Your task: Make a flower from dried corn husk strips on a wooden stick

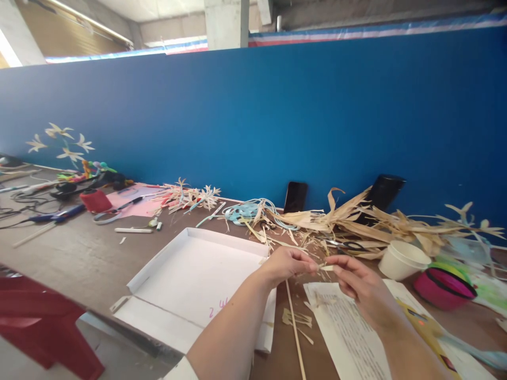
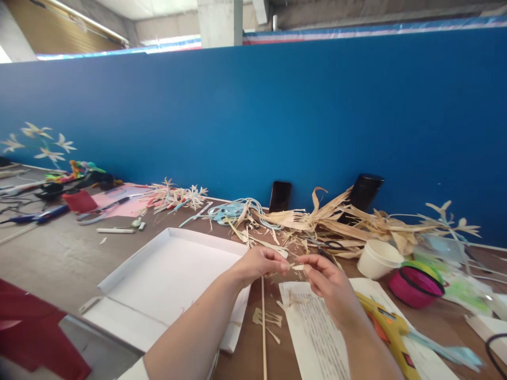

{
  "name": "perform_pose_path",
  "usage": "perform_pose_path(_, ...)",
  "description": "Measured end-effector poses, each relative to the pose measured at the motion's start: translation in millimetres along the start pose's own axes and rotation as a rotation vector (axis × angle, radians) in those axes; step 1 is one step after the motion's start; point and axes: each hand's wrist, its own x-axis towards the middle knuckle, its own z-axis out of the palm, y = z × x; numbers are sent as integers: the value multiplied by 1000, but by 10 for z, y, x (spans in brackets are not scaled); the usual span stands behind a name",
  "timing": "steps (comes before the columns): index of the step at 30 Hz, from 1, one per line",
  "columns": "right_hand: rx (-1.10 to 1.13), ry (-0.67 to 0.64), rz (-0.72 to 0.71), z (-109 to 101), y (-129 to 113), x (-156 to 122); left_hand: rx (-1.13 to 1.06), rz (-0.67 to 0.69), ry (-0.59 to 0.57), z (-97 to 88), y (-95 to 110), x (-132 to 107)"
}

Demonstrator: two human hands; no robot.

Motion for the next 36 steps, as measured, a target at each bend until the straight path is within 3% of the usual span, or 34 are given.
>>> perform_pose_path(11, 1, -77, 13, -6, -18, -23, -78, -70, -108, 23, 93, -50)
perform_pose_path(36, 5, 18, 39, 28, -24, -17, -3, -45, -48, 21, 14, -20)
